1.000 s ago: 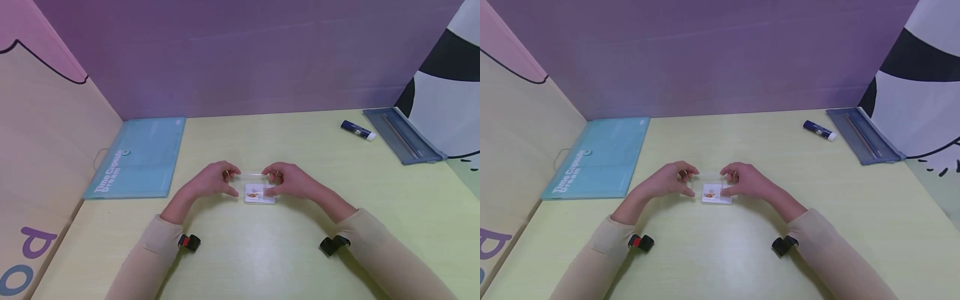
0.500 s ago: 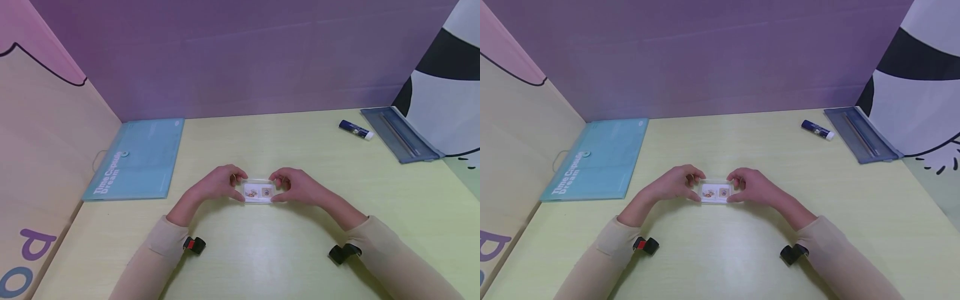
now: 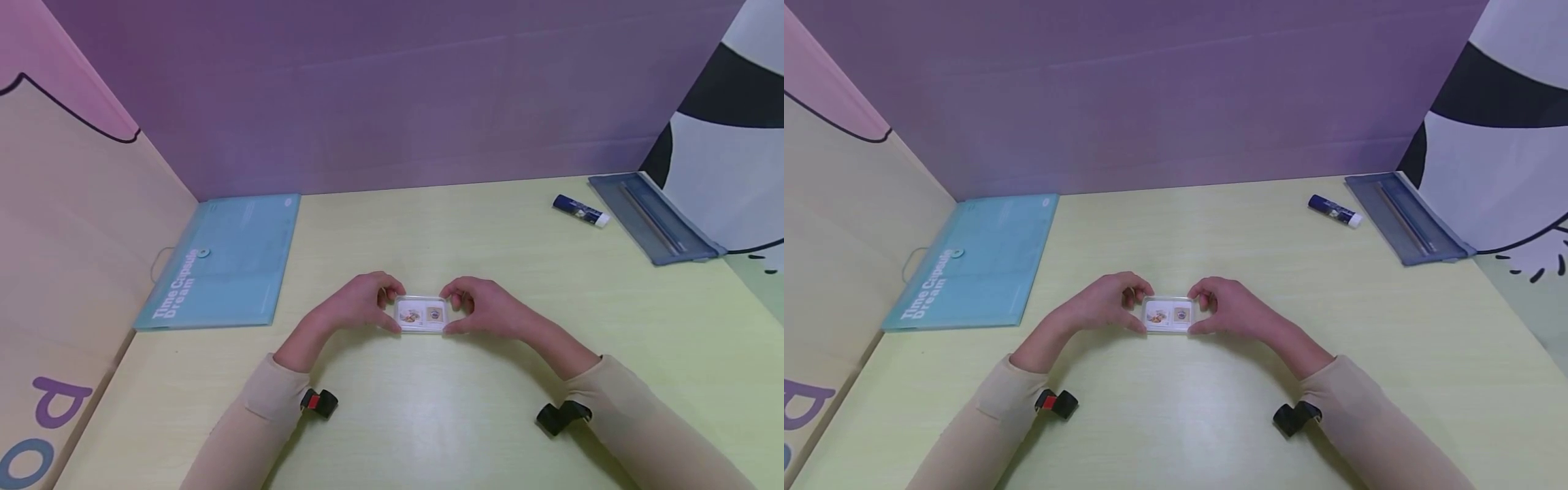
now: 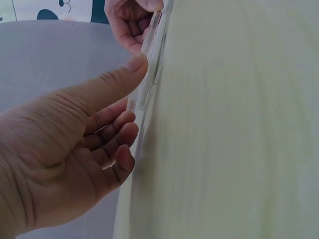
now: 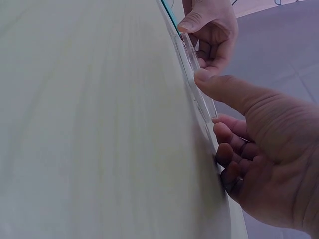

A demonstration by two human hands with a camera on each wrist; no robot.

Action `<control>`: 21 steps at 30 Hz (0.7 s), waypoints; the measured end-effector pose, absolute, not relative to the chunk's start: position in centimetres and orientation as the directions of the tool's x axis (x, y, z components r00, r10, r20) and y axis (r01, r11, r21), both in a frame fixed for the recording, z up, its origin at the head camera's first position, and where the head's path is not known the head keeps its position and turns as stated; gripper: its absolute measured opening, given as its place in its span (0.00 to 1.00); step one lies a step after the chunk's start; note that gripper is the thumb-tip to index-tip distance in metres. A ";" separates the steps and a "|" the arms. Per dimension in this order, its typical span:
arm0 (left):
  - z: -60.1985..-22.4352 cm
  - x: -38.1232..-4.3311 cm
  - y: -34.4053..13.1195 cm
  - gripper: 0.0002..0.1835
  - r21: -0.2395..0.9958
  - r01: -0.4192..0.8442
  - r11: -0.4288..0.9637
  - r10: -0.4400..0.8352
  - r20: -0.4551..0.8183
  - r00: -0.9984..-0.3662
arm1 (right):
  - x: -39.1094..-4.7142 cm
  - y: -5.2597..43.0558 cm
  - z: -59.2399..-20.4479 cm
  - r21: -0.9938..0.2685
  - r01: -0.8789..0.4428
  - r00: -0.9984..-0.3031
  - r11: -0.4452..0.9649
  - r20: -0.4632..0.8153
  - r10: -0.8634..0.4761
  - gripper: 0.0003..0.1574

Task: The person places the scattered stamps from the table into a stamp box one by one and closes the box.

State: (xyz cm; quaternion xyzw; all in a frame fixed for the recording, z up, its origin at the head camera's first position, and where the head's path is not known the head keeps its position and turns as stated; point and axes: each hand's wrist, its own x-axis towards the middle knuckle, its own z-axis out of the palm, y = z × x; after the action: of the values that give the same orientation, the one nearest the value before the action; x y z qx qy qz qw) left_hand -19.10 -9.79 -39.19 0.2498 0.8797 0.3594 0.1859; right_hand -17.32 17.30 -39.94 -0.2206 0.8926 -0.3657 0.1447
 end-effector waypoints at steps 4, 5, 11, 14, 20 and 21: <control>-39.3 -19.0 -9.8 0.29 0.723 0.306 0.619 0.573 -0.150 -0.805 | -17.4 17.3 -40.1 -0.710 -0.296 -0.861 0.638 -0.090 -0.500 0.32; -39.2 -19.0 -9.8 0.29 0.723 0.303 0.621 0.572 -0.153 -0.806 | -17.4 17.3 -40.1 -0.709 -0.297 -0.862 0.639 -0.089 -0.500 0.32; -39.2 -18.9 -9.6 0.28 0.712 0.306 0.632 0.567 -0.155 -0.809 | -17.4 17.5 -40.3 -0.707 -0.303 -0.864 0.640 -0.080 -0.497 0.32; -39.3 -18.8 -9.6 0.28 0.720 0.298 0.626 0.565 -0.156 -0.810 | -17.4 17.5 -40.3 -0.708 -0.298 -0.866 0.640 -0.082 -0.494 0.32; -39.4 -18.8 -9.6 0.28 0.737 0.286 0.612 0.567 -0.157 -0.808 | -17.3 17.6 -40.3 -0.716 -0.296 -0.862 0.633 -0.085 -0.499 0.32; -39.4 -18.8 -9.6 0.28 0.738 0.288 0.611 0.570 -0.157 -0.807 | -17.4 17.6 -40.3 -0.714 -0.297 -0.862 0.634 -0.086 -0.500 0.32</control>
State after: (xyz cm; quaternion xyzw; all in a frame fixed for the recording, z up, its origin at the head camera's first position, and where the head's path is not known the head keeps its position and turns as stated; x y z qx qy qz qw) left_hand -18.82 -9.59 -39.39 0.2445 0.8767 0.3671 0.1920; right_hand -17.35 17.59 -40.34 -0.2232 0.8930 -0.3652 0.1393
